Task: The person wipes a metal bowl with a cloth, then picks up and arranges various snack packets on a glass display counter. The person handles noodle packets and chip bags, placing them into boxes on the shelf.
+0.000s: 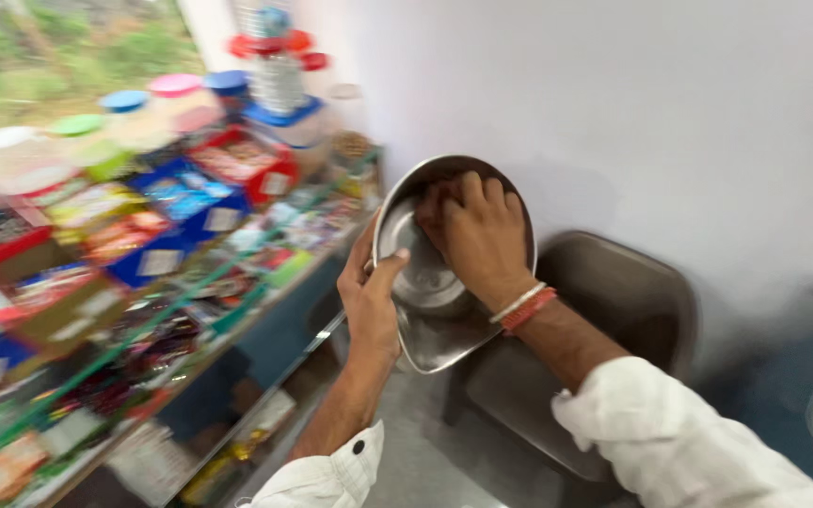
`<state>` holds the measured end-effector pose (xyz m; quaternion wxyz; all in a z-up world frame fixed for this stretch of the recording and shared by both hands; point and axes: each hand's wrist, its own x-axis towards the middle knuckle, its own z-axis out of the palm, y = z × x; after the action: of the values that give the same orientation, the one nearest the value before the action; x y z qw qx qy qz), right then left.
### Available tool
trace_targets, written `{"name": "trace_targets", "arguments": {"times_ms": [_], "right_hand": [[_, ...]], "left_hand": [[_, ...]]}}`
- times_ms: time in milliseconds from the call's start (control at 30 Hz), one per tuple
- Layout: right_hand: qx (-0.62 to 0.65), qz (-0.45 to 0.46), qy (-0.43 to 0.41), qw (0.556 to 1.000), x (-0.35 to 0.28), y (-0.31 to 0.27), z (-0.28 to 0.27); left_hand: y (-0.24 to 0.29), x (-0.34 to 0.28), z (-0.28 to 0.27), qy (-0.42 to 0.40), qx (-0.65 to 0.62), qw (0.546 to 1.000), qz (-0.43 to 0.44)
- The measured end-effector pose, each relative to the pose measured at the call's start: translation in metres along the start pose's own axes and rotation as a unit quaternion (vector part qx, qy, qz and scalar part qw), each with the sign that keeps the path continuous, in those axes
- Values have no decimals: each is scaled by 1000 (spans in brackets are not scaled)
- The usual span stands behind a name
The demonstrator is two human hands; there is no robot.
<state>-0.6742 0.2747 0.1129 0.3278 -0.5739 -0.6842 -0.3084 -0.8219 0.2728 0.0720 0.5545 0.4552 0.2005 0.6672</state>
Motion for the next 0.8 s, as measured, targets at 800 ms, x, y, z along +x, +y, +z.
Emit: {"name": "trace_targets", "arguments": {"times_ms": [800], "right_hand": [[166,-191,-138,957,65,-191,111]], "left_hand": [[106,20,-173,201,183,950,151]]}}
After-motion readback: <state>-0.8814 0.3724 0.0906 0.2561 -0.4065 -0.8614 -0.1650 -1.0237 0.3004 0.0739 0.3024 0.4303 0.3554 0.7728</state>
